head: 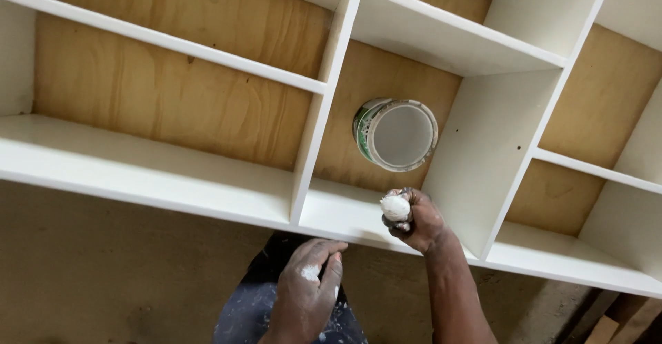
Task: Applying white filler to the exposed edges of a large white shelving unit using a rag.
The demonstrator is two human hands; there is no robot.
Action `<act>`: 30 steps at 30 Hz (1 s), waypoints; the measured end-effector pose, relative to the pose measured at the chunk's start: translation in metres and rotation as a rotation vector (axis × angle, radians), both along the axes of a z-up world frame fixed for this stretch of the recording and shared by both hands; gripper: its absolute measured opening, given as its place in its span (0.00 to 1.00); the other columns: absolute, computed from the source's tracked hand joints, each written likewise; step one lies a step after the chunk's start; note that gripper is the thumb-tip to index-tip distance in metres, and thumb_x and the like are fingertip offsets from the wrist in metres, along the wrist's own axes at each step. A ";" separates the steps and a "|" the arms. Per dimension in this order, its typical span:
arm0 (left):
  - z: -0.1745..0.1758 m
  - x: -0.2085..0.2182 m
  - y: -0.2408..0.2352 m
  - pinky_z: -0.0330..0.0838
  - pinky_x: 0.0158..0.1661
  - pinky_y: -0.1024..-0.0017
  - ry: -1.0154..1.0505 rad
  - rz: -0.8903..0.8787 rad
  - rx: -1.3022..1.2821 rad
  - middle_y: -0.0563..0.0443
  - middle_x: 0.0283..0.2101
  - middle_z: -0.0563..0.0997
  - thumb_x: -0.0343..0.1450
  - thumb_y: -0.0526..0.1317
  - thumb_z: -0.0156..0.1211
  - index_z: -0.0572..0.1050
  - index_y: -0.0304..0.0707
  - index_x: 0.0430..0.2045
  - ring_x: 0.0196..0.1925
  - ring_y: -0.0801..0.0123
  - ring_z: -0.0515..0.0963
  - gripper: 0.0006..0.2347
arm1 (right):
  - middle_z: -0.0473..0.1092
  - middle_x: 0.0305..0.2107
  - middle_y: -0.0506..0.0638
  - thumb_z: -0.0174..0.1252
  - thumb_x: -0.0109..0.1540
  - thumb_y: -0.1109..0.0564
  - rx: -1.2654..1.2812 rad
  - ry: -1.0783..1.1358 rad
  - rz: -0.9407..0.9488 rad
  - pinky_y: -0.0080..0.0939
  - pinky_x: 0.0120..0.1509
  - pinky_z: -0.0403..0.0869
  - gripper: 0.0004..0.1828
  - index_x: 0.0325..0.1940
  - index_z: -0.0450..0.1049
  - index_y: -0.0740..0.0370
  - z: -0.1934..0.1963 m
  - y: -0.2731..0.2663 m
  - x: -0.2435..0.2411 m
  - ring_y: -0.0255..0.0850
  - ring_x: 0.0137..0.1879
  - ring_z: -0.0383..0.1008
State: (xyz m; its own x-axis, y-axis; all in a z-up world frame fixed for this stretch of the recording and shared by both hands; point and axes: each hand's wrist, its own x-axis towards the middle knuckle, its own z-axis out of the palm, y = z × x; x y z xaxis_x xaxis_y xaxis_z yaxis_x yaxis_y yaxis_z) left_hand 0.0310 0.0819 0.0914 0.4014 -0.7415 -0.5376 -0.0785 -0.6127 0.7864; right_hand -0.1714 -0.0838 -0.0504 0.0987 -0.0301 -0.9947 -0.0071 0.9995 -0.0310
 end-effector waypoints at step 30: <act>0.030 0.099 0.112 0.73 0.57 0.70 0.059 -0.333 0.389 0.63 0.48 0.86 0.71 0.45 0.49 0.84 0.49 0.44 0.56 0.75 0.81 0.15 | 0.78 0.42 0.45 0.68 0.61 0.54 -0.949 0.888 0.296 0.36 0.45 0.74 0.10 0.46 0.80 0.54 0.049 0.203 0.100 0.36 0.45 0.77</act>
